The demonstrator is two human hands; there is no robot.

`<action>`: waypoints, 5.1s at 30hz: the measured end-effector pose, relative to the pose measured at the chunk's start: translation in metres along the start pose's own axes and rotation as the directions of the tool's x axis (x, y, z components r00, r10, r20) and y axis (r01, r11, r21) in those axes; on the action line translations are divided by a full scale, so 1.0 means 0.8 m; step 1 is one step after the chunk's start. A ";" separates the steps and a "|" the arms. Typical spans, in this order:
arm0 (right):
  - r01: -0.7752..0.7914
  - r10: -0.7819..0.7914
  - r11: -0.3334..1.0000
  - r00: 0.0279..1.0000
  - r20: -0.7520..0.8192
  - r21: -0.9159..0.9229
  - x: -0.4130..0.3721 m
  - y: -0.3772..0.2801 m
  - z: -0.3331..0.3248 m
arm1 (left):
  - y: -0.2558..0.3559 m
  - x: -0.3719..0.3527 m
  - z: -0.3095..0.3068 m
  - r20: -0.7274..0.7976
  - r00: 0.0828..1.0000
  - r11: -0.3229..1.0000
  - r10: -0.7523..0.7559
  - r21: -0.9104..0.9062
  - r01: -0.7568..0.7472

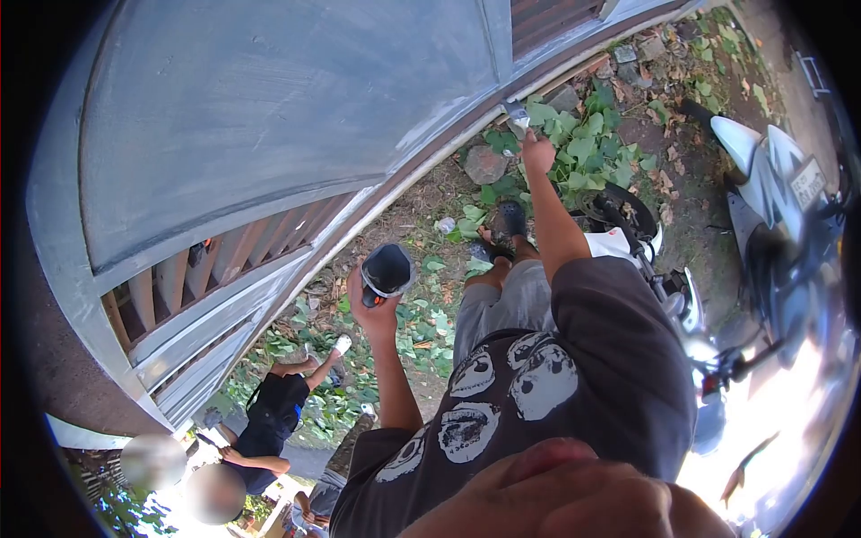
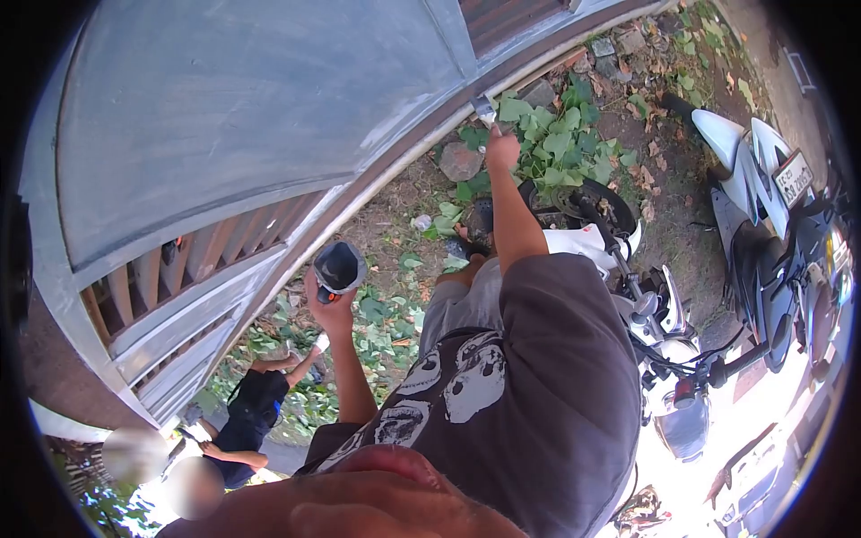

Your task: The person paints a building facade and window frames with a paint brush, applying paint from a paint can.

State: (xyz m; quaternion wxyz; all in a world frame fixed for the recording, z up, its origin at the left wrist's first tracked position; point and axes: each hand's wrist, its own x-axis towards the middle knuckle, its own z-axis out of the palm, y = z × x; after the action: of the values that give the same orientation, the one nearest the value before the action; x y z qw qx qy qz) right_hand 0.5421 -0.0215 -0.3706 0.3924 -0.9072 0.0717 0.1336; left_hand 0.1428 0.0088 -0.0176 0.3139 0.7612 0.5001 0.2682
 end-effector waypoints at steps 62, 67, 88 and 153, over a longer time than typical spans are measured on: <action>0.347 -0.337 0.836 0.936 -0.102 0.425 -0.159 -0.045 0.003 | -0.191 -0.093 -0.126 0.030 0.992 0.992 -0.120 0.035 0.119; 0.454 -0.558 0.818 0.774 0.299 0.352 -0.281 -0.047 0.022 | -0.196 -0.094 -0.112 0.036 0.984 0.983 -0.175 -0.051 0.176; 0.537 -0.691 0.721 0.598 0.405 0.438 -0.286 -0.034 0.012 | -0.198 -0.104 -0.111 0.062 0.980 0.976 -0.187 -0.100 0.192; 0.385 -0.478 0.819 0.868 0.134 0.424 -0.130 -0.024 0.010 | -0.190 -0.096 -0.116 -0.010 0.989 0.987 -0.149 -0.059 0.148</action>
State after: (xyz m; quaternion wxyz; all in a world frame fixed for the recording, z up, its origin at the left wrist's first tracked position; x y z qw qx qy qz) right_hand 0.4461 0.0000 -0.3320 0.5880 -0.7824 -0.1590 0.1300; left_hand -0.0415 0.0031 -0.0768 0.3514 0.7104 0.5496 0.2640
